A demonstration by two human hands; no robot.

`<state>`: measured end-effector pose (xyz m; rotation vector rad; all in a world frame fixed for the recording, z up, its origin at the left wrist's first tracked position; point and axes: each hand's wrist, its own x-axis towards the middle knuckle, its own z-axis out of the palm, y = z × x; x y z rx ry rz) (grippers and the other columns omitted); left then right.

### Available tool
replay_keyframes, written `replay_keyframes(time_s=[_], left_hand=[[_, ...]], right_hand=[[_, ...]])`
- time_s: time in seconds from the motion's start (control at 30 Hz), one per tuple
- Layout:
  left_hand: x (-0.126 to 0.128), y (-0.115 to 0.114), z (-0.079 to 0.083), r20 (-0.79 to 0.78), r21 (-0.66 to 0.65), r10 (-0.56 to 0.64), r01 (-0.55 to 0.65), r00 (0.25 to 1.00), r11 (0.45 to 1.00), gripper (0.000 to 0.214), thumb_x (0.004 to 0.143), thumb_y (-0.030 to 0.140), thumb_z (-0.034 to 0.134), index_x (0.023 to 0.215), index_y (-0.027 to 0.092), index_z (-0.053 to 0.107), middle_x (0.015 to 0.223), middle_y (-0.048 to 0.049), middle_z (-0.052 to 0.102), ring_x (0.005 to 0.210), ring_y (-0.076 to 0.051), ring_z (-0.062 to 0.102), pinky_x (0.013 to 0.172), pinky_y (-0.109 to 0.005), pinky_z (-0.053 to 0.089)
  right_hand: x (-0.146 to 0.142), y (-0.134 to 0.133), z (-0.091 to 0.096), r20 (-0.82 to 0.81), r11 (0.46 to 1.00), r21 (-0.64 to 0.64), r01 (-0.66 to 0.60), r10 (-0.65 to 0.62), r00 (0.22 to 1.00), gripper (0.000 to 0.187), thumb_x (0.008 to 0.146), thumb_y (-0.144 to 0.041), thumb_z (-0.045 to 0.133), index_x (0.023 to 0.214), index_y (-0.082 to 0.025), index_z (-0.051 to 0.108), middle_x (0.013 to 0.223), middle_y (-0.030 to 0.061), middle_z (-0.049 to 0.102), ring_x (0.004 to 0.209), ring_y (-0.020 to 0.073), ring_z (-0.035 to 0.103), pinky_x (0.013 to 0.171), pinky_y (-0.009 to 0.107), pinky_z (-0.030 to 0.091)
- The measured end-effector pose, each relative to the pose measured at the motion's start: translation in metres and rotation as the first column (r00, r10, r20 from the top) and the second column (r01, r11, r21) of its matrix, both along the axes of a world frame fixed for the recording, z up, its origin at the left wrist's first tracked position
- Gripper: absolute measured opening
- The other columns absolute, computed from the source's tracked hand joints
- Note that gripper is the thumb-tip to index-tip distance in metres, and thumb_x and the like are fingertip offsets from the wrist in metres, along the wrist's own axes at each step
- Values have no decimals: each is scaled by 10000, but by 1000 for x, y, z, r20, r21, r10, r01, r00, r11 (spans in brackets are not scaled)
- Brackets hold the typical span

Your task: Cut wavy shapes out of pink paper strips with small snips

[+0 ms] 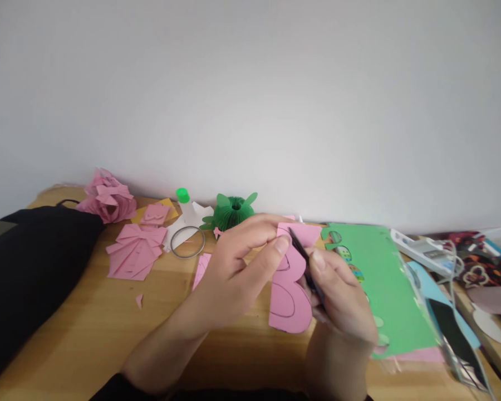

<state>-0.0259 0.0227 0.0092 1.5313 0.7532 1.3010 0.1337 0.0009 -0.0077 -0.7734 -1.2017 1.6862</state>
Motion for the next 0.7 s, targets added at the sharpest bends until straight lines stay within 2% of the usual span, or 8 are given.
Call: replay_keyframes(time_s=[0.23,0.37,0.7], left_hand=[[-2,0,-3,-6,14,-4,4,1000,1000,260,954,141,495,852,209,725,1080,-5,756,1101,-137,647,977,-234,488],[-3,0,-5,6,22,-12,12,1000,1000,275,954,129,494,869,215,741,1086,11,760,1131,-129,639,1008,-222,478],[-4,3,-7,10,41,-73,72,997,997,335,953,99,489,984,274,773,1125,48,755,1168,-116,624,1039,-213,468]], right_hand=[[1,2,-1,1,999,30,-14,14,1000,452,974,-497,510,638,-197,472,482,-91,315,335,39,166,293,186,106],[3,3,1,32,999,31,-29,28,999,455,965,-514,513,641,-200,458,469,-99,314,330,38,155,283,181,103],[2,5,-2,-39,996,51,-66,68,997,446,998,-453,505,644,-188,452,470,-104,300,341,27,152,295,153,113]])
